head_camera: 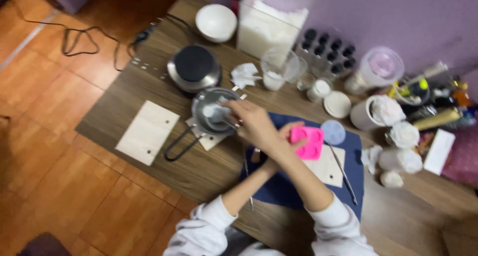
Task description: The person is demolding small decorative wax pieces from a pink silicone mold and stirring wax in a small melting pot using a spoon.
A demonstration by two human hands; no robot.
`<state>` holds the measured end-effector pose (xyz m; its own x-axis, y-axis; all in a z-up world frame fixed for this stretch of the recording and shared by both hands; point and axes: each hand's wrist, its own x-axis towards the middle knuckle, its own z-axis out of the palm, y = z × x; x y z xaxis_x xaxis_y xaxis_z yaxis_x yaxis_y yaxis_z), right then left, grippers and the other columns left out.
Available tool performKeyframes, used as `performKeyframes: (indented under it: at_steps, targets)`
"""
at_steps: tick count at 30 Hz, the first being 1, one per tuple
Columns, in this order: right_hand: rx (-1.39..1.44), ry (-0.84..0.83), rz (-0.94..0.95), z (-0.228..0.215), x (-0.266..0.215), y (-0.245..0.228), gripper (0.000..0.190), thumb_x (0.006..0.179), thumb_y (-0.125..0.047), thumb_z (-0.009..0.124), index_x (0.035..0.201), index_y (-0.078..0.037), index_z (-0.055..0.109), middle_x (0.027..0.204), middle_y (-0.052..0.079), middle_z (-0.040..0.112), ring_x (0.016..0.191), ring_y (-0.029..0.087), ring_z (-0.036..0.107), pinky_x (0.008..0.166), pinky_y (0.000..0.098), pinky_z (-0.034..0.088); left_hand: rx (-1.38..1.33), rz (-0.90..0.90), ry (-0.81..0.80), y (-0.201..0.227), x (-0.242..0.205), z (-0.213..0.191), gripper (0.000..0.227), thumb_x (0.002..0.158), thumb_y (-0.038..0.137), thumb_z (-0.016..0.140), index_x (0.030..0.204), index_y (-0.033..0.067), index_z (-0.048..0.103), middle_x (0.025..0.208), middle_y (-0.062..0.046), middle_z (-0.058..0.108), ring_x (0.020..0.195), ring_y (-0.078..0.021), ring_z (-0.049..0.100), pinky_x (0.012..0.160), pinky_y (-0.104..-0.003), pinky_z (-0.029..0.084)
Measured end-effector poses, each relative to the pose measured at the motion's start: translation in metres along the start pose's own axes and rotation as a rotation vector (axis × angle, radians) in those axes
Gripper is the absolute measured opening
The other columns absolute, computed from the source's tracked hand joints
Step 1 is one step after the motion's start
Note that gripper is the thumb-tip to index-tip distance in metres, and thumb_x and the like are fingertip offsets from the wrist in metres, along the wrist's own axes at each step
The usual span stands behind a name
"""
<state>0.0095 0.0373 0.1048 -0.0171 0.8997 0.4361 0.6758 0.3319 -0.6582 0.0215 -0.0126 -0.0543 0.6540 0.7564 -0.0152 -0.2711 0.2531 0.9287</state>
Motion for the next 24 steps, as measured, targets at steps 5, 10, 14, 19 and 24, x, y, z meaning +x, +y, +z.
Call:
performKeyframes:
  at_steps: [5,10,14,19,24]
  targets:
    - [-0.414,-0.047,0.151,-0.045,-0.057,0.04,0.06,0.059,-0.002,0.075,0.114,-0.011,0.054,0.083,0.015,0.062,0.082,0.036,0.065,0.073,0.0454,0.051,0.238,0.155,-0.03,-0.022,-0.006,0.002,0.012,0.081,0.006,0.066,0.09,0.0138,0.064,0.076,-0.002,0.066,0.078,-0.0175,0.065,0.075,-0.027,0.051]
    - [-0.445,-0.231,0.29,-0.095,-0.108,0.018,0.065,0.072,-0.023,0.069,0.131,-0.012,0.046,0.118,0.018,0.056,0.106,0.039,0.057,0.085,0.0475,0.046,0.363,0.25,-0.045,0.003,-0.003,0.001,0.016,0.088,0.007,0.058,0.077,0.0146,0.067,0.068,-0.004,0.066,0.074,-0.0216,0.068,0.065,-0.029,0.053]
    - [-0.342,-0.213,0.257,-0.09,-0.152,0.019,0.111,0.056,-0.054,0.079,0.142,-0.005,0.029,0.144,0.023,0.033,0.134,0.034,0.035,0.106,0.0439,0.031,0.326,0.253,-0.013,0.055,-0.014,0.009,0.031,0.1,0.021,0.041,0.079,0.0038,0.055,0.064,-0.003,0.056,0.062,-0.0091,0.053,0.058,-0.033,0.039]
    - [-0.173,0.055,0.491,-0.086,-0.168,0.043,0.092,0.057,-0.036,0.082,0.133,-0.005,0.04,0.12,0.017,0.054,0.111,0.036,0.054,0.092,0.0468,0.042,0.168,0.103,-0.074,0.064,-0.018,0.013,0.033,0.1,0.027,0.04,0.113,0.0043,0.059,0.109,-0.013,0.064,0.103,-0.0244,0.061,0.087,-0.035,0.047]
    - [-0.101,0.196,0.611,-0.082,-0.166,0.069,0.058,0.063,-0.024,0.084,0.114,-0.014,0.06,0.083,0.014,0.065,0.084,0.037,0.065,0.074,0.0453,0.05,0.137,0.14,-0.027,0.051,-0.017,0.013,0.016,0.089,0.02,0.065,0.094,0.0045,0.063,0.074,-0.007,0.065,0.075,-0.0134,0.062,0.067,-0.028,0.05]
